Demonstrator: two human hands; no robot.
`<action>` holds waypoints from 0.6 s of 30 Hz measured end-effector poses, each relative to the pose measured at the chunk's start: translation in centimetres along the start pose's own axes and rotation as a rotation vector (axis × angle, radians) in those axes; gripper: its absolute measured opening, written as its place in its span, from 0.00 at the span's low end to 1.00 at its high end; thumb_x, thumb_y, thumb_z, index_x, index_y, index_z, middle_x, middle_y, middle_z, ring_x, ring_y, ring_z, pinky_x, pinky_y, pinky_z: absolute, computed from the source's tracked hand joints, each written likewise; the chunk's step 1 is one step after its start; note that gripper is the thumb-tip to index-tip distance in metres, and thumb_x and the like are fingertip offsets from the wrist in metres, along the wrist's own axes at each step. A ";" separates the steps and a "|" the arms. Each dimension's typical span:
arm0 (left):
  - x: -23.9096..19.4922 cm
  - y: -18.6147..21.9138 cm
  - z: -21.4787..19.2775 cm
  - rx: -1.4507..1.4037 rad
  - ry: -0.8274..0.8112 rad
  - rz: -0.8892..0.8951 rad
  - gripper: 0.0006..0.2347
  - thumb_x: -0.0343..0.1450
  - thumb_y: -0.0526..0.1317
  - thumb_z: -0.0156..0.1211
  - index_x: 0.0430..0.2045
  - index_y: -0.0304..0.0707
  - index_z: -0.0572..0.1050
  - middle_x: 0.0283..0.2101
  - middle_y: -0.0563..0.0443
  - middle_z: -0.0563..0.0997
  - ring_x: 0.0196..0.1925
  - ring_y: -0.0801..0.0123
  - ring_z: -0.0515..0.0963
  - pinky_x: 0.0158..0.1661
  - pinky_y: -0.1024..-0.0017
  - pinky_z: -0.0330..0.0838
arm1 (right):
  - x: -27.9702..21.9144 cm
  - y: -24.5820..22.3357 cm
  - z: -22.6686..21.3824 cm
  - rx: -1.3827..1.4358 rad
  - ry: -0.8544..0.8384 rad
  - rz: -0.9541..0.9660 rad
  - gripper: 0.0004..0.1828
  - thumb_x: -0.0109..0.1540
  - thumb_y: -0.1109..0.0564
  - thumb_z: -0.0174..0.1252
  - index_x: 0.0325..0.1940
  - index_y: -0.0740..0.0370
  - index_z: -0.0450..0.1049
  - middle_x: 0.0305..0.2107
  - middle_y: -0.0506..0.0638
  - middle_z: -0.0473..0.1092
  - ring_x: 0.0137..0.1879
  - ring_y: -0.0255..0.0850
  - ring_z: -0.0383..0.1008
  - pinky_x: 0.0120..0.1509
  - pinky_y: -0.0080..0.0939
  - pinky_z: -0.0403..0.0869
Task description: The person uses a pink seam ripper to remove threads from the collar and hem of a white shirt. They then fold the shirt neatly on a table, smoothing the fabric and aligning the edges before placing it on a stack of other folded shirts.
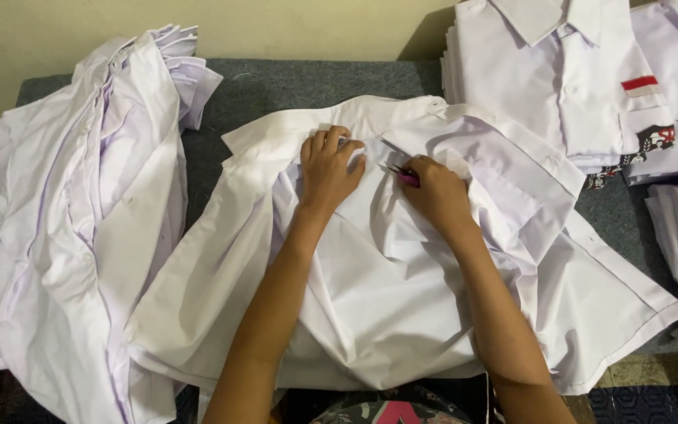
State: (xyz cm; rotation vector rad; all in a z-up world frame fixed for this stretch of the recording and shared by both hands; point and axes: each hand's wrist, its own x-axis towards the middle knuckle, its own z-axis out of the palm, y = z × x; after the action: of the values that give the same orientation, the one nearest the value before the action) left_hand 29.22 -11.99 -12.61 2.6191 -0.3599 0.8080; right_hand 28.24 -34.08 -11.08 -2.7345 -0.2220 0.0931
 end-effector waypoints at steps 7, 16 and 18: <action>0.0 -0.5 1.4 0.018 0.003 0.016 0.06 0.72 0.49 0.63 0.31 0.54 0.83 0.43 0.64 0.71 0.51 0.70 0.69 0.55 0.61 0.59 | -0.5 -0.7 -0.7 0.012 -0.027 -0.016 0.16 0.62 0.53 0.58 0.54 0.50 0.77 0.45 0.50 0.75 0.50 0.62 0.78 0.54 0.65 0.77; 1.4 -1.7 -2.6 -0.157 0.261 -0.070 0.03 0.74 0.37 0.61 0.38 0.47 0.74 0.35 0.56 0.78 0.38 0.61 0.82 0.40 0.64 0.76 | -0.9 -1.0 -1.4 0.025 -0.033 -0.032 0.16 0.62 0.57 0.58 0.54 0.54 0.78 0.45 0.53 0.76 0.50 0.63 0.79 0.53 0.66 0.77; 1.3 -3.8 -5.0 -0.228 0.351 -0.119 0.04 0.75 0.33 0.60 0.40 0.41 0.74 0.35 0.49 0.81 0.37 0.56 0.84 0.39 0.62 0.79 | -0.9 -1.1 -1.6 0.033 -0.045 -0.019 0.16 0.62 0.57 0.59 0.54 0.54 0.78 0.46 0.53 0.76 0.51 0.63 0.79 0.54 0.66 0.77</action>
State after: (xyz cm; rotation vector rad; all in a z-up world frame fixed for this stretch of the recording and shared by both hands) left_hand 29.14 -6.63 -9.13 2.2130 -0.1825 1.0919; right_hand 27.39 -33.86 -9.20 -2.6990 -0.2569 0.1515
